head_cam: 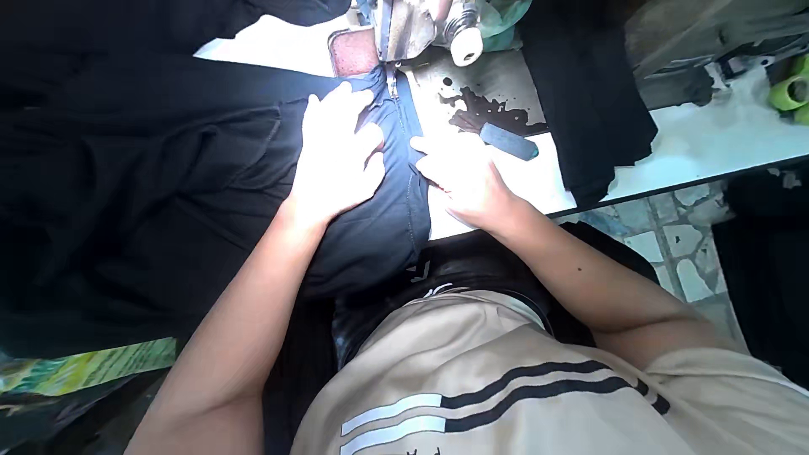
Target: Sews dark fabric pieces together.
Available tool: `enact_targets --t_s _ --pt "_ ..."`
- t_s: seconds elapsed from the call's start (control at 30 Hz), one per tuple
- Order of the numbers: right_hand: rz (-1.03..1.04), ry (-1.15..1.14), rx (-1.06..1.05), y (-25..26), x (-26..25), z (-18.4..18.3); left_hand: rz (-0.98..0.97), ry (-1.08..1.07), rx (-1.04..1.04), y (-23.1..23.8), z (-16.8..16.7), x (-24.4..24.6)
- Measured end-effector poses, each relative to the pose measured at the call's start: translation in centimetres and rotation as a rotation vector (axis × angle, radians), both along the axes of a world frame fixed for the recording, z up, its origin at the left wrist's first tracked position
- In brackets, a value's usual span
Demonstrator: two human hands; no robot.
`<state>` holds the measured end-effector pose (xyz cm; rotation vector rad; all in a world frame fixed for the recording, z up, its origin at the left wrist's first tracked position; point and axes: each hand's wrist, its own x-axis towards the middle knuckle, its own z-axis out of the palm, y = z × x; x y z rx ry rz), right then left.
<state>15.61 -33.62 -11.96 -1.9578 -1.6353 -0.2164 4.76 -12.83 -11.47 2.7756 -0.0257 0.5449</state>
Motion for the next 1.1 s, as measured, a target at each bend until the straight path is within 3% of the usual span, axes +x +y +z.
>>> enact_targets --t_s 0.23,0.37,0.5,0.6,0.67,0.77,0.97,1.1 --pt "0.112 -0.085 -0.154 0.2 0.5 1.4 0.059 0.020 -0.008 3.1 0.1 1.0" --pt "0.154 -0.097 -0.124 0.2 0.7 1.2 0.174 0.055 0.001 3.6 1.1 1.9" --pt "0.158 -0.072 -0.089 0.1 0.7 0.9 -0.054 -0.095 -0.129 -1.1 2.8 1.1" --pt "0.133 -0.065 -0.078 0.1 0.5 0.7 -0.196 0.111 -0.177 -3.9 1.9 -0.3" --pt "0.123 -0.081 -0.066 0.2 0.5 0.5 -0.156 0.291 -0.107 -4.4 1.3 -0.5" --pt "0.116 -0.081 -0.050 0.2 0.3 0.4 -0.086 0.359 -0.075 -5.0 1.4 -0.6" --pt "0.108 -0.067 -0.046 0.4 0.3 0.2 -0.002 0.306 -0.027 -5.2 0.7 -1.0" --pt "0.104 -0.077 -0.033 0.3 0.2 0.1 -0.037 0.151 0.046 -4.0 1.2 0.2"
